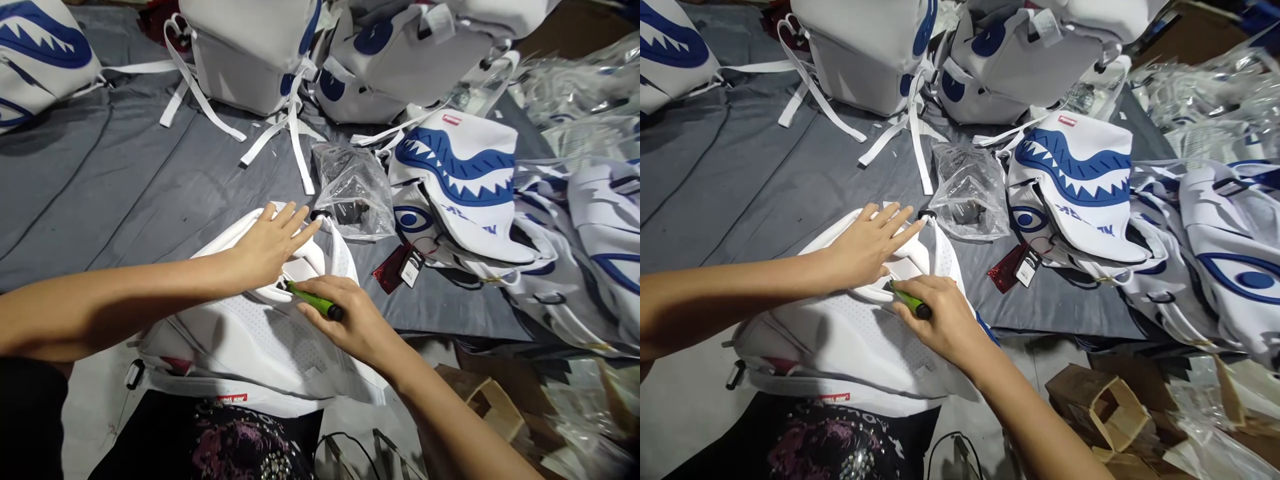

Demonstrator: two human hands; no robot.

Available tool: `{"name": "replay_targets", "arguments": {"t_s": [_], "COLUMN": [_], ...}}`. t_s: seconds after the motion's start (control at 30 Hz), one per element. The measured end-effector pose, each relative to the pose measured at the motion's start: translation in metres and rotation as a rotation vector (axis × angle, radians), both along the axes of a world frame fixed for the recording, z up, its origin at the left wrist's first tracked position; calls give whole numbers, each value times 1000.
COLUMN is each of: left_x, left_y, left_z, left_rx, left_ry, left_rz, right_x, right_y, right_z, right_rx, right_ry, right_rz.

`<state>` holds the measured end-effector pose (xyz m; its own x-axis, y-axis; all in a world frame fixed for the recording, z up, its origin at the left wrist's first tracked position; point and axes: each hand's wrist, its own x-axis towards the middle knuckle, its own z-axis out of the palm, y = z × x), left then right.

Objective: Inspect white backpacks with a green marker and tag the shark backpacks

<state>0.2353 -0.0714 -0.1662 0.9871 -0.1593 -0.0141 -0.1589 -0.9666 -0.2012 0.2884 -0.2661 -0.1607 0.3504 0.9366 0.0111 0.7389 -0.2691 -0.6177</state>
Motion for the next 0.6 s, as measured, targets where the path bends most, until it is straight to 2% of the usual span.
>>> {"name": "replay_targets", "arguments": {"t_s": [0.23,0.43,0.6], "left_x": [4,11,9], "left_y": [-2,-7,-4], "left_z": [-4,-4,-10], "left_rx": [-3,-41,-103], "left_ry": [-3,-19,-19], "left_rz": [10,-154,-49], "right_x": [-6,-2,8], "right_y": [3,-1,-5], "right_z": [3,2,6], "right_rx": [-138,-78,-50], "right_ry": [-160,-66,68], "right_rz": [6,-10,5]}}
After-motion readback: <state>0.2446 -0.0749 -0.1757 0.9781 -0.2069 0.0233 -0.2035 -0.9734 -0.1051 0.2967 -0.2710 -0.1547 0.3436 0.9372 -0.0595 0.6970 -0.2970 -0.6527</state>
